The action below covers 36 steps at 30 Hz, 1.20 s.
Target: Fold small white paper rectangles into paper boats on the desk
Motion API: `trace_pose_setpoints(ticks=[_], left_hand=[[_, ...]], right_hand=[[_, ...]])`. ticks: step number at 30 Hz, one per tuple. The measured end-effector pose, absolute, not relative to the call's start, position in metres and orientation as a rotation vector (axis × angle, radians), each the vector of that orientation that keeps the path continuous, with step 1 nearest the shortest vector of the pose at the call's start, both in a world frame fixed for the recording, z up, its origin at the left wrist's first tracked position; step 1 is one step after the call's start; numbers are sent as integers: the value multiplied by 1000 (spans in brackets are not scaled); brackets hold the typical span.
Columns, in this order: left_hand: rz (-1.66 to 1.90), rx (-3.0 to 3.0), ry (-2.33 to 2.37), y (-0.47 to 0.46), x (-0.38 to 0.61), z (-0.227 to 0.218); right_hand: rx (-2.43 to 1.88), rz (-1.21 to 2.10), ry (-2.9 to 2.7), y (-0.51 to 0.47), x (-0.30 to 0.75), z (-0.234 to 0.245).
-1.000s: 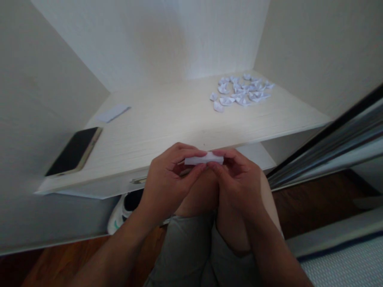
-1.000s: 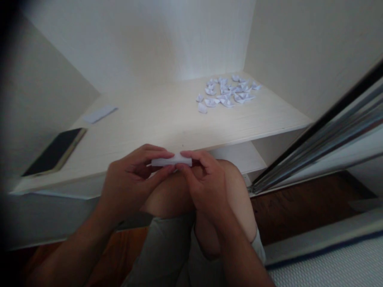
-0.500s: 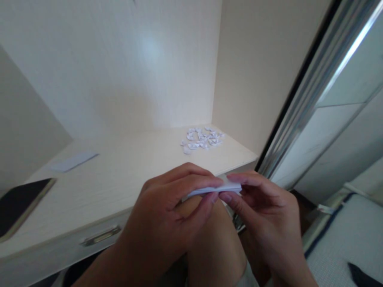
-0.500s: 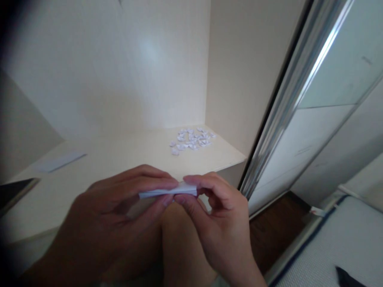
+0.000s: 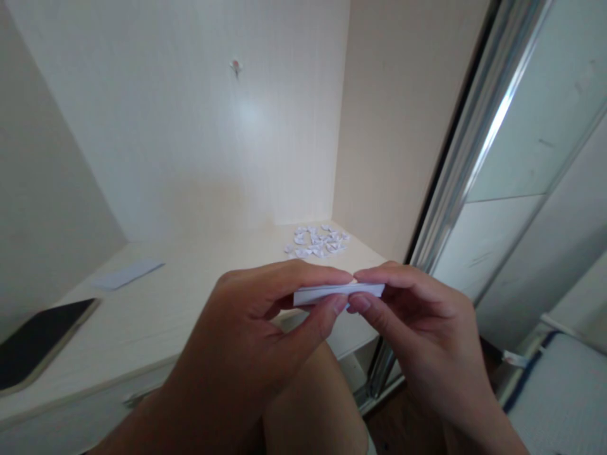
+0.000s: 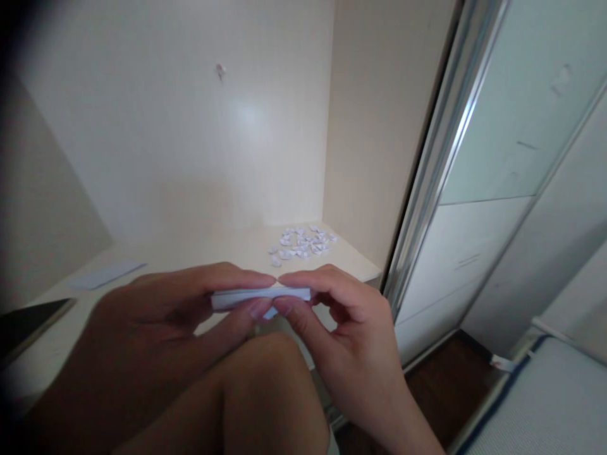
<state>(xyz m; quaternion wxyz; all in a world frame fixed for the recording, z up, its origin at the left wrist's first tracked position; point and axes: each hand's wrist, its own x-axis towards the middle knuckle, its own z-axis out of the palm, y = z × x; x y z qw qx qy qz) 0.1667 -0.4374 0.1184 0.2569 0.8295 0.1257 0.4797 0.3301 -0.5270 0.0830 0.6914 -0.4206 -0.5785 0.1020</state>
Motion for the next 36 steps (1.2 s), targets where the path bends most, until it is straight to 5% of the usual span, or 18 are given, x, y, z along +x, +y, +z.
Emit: trace_pose_setpoints(ticks=[22,36], left_hand=[[1182,2025,388,-431,181,126],[1184,1644,311,-425,204,116]], right_hand=[[-818,383,-1175,-516,329,89],[-880,203,-948,-513,326,84]])
